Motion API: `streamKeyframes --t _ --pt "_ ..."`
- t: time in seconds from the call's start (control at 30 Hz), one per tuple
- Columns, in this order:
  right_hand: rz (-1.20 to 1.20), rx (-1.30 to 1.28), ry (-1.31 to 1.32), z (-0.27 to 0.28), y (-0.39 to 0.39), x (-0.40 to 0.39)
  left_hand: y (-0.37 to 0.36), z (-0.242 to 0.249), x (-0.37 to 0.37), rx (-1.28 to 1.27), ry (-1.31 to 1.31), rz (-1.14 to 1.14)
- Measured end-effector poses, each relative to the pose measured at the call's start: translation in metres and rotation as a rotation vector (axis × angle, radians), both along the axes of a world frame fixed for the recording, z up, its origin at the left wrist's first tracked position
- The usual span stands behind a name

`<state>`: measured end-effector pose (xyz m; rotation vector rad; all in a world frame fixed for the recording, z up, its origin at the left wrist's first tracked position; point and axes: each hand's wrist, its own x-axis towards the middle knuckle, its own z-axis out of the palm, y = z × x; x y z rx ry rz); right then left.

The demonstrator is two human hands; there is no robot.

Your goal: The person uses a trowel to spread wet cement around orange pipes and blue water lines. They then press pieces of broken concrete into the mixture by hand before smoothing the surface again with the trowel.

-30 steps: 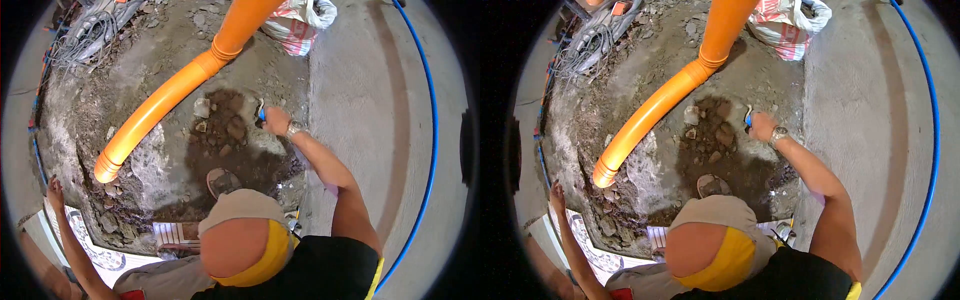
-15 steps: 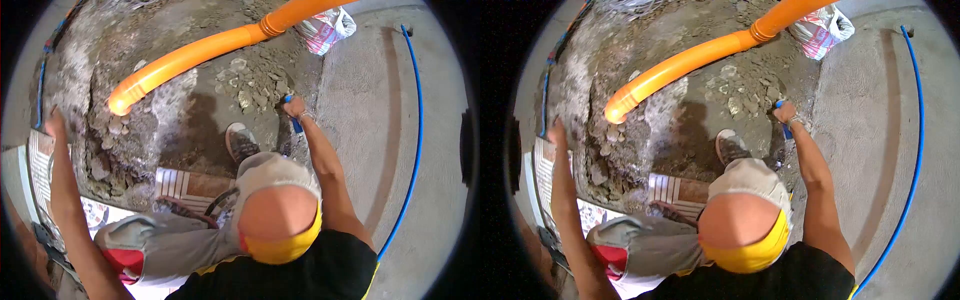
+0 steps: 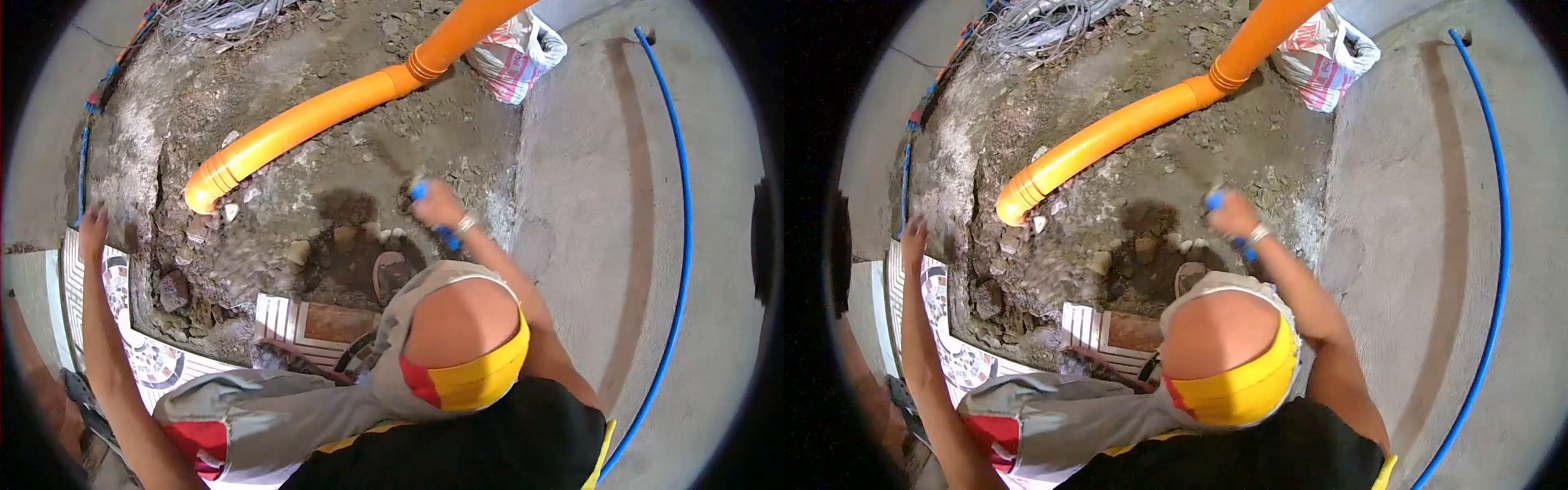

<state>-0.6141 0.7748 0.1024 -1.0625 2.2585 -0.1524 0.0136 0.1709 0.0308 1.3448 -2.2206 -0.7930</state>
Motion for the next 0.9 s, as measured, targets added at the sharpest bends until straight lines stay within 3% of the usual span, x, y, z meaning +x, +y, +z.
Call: streamKeyframes --t 0.03,0.1,0.13,0.2,0.23,0.3,0.37,0.4,0.47,0.53,0.57,0.63,0.67,0.73,0.8,0.87,0.9 --pt "-0.352 0.048 -0.046 0.013 0.004 -0.032 0.036 0.042 0.015 0.07 -0.229 0.072" --pt "-0.362 -0.047 0.237 -0.014 0.026 -0.136 0.037 0.026 0.121 0.091 -0.221 0.11" --pt "-0.334 0.029 0.357 -0.043 0.034 -0.196 0.051 0.028 0.155 0.144 -0.249 0.162" --pt "-0.425 -0.035 0.294 -0.078 0.041 -0.275 0.12 0.095 0.158 0.402 -0.335 0.442" --pt "-0.394 -0.044 0.278 -0.092 0.022 -0.28 0.132 0.104 0.181 0.462 -0.328 0.505" --pt "-0.096 -0.025 0.442 -0.122 0.009 -0.275 0.148 0.118 0.211 0.447 -0.392 0.574" --pt "-0.142 -0.181 0.284 -0.079 -0.019 -0.175 0.151 0.116 0.247 0.501 -0.373 0.625" --pt "-0.157 -0.095 0.217 -0.069 -0.028 -0.138 0.152 0.116 0.243 0.501 -0.387 0.614" --pt "-0.261 0.013 0.028 -0.079 -0.032 -0.089 0.141 0.113 0.222 0.543 -0.33 0.618" --pt "-0.208 0.041 0.007 -0.061 -0.036 -0.022 0.111 0.092 0.19 0.55 -0.342 0.503" --pt "-0.243 -0.191 0.131 -0.084 -0.024 0.02 0.099 0.091 0.158 0.498 -0.452 0.442" --pt "-0.212 0.044 -0.026 -0.05 -0.032 0.08 0.077 0.095 0.085 0.445 -0.5 0.294" --pt "-0.101 0.049 -0.172 -0.048 -0.028 0.093 0.058 0.09 0.064 0.44 -0.437 0.171" --pt "0.15 0.075 -0.134 -0.01 -0.014 0.104 0.04 0.084 0.038 0.369 -0.28 0.085" --pt "-0.078 0.058 -0.133 0.007 0.017 0.087 0.029 0.076 0.048 0.357 -0.164 0.081" --pt "-0.23 0.042 -0.143 -0.014 0.069 0.018 0.041 0.09 0.067 0.375 -0.341 0.117" --pt "-0.327 -0.049 0.102 -0.037 0.094 -0.012 0.048 0.088 0.084 0.388 -0.35 0.118"
